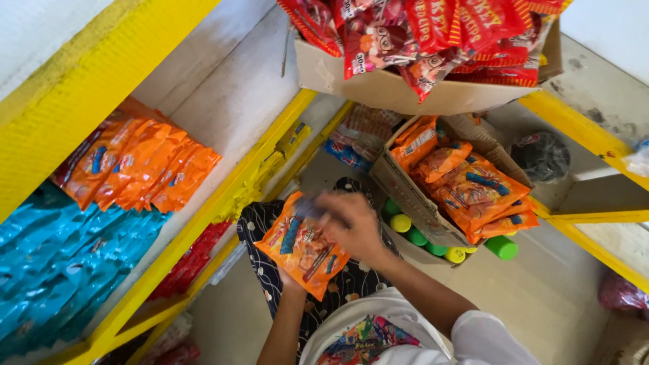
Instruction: The person sits in front of yellow shop shelving and wipes orange snack packets one at a time with a dark cloth, then stacks the wiped packets on the shelf. They take packets from a cardboard box, rub each packet's surfaces with the cloth, and place finished packets onto a growing stack beside the blue-wrapped goods.
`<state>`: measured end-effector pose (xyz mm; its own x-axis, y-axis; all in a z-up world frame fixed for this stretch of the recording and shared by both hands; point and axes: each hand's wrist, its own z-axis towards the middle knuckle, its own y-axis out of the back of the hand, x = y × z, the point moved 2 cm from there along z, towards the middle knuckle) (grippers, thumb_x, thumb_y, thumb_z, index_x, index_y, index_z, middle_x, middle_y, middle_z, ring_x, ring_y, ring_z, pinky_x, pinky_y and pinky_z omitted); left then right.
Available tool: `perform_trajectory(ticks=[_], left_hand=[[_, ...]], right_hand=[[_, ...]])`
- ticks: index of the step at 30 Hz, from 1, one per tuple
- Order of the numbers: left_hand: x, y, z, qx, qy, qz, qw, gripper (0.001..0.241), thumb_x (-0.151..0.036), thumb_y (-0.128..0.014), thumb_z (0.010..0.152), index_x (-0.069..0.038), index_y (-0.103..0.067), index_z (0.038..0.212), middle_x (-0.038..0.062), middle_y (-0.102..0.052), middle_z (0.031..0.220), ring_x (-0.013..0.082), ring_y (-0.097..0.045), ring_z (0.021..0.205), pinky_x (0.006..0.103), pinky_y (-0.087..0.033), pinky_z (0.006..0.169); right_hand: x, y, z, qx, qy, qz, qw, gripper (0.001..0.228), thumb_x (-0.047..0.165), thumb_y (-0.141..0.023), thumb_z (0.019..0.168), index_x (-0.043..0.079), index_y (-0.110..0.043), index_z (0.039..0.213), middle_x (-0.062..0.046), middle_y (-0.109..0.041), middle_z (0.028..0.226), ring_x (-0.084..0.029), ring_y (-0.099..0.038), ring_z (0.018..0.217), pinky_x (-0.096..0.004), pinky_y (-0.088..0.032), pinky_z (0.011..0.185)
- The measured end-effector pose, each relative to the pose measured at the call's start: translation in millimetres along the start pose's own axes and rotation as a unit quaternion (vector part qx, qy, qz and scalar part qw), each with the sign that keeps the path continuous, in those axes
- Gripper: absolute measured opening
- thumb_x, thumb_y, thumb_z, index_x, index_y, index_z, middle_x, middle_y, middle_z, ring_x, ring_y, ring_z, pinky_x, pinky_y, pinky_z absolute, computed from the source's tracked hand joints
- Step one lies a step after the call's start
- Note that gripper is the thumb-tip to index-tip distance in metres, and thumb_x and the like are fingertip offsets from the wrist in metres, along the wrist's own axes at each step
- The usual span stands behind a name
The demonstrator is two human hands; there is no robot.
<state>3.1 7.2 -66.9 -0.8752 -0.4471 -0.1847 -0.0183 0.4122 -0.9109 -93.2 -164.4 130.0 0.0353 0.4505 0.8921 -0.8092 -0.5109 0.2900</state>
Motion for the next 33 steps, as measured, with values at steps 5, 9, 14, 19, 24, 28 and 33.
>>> perform_trajectory(ticks=[5,9,14,19,24,28,33], left_hand=[[0,41,10,0.073,-0.043,-0.005,0.996,0.075,-0.066,-0.041,0.101,-0.009,-0.045,0.151,0.016,-0.055,0.147,0.0352,-0.06,0.127,0.0511,-0.05,0.108],[5,48,-1,0.207,0.065,-0.222,0.951,0.078,-0.06,-0.037,0.108,-0.003,-0.039,0.161,0.025,-0.048,0.158,0.04,-0.056,0.129,0.0478,-0.054,0.09],[8,8,3,-0.042,0.003,0.019,0.999,0.075,-0.064,-0.042,0.1,-0.014,-0.044,0.156,0.009,-0.055,0.153,0.0279,-0.055,0.137,0.0462,-0.043,0.118],[-6,-68,-8,-0.108,0.01,-0.01,0.994,0.093,-0.084,-0.034,0.086,-0.017,-0.048,0.15,0.007,-0.057,0.145,0.0289,-0.055,0.131,0.049,-0.043,0.11],[-18,-67,0,-0.018,-0.027,0.005,0.999,0.094,-0.084,-0.037,0.087,-0.013,-0.049,0.147,0.012,-0.058,0.144,0.032,-0.056,0.131,0.0499,-0.045,0.11],[-14,-45,-5,-0.094,-0.001,0.071,0.993,0.093,-0.082,-0.036,0.09,-0.013,-0.049,0.151,0.012,-0.056,0.148,0.0323,-0.053,0.133,0.0484,-0.046,0.111],[4,-38,-14,-0.099,0.033,0.164,0.981,0.094,-0.085,-0.032,0.085,-0.024,-0.04,0.156,0.01,-0.046,0.158,0.029,-0.049,0.14,0.0469,-0.044,0.113]], right_hand=[[19,-41,-60,0.373,0.032,-0.125,0.919,0.052,0.047,-0.073,0.092,0.022,-0.067,0.137,-0.013,-0.067,0.114,-0.031,-0.056,0.108,-0.045,-0.045,0.097],[-5,-49,-65,0.368,-0.013,-0.178,0.913,0.058,0.05,-0.07,0.092,0.024,-0.063,0.144,-0.015,-0.057,0.119,-0.034,-0.053,0.11,-0.044,-0.043,0.099],[-31,-51,-52,0.211,0.094,-0.236,0.944,0.057,0.045,-0.071,0.088,0.019,-0.062,0.138,-0.021,-0.043,0.151,-0.049,-0.039,0.135,-0.057,-0.031,0.111],[-42,-57,-44,0.241,0.0,-0.133,0.961,0.052,0.035,-0.065,0.096,0.016,-0.058,0.144,-0.019,-0.044,0.157,-0.046,-0.035,0.147,-0.056,-0.033,0.118],[-25,-60,-64,0.269,-0.002,-0.114,0.956,0.044,0.027,-0.061,0.102,0.016,-0.058,0.145,-0.014,-0.054,0.154,-0.043,-0.041,0.148,-0.054,-0.033,0.121],[-8,-67,-75,0.259,0.047,-0.13,0.956,0.043,0.024,-0.058,0.101,0.018,-0.06,0.144,-0.015,-0.053,0.155,-0.045,-0.041,0.146,-0.054,-0.031,0.12],[6,-85,-30,0.197,0.088,-0.134,0.967,0.043,0.023,-0.054,0.104,0.016,-0.059,0.146,-0.02,-0.049,0.157,-0.049,-0.038,0.145,-0.056,-0.029,0.12]])
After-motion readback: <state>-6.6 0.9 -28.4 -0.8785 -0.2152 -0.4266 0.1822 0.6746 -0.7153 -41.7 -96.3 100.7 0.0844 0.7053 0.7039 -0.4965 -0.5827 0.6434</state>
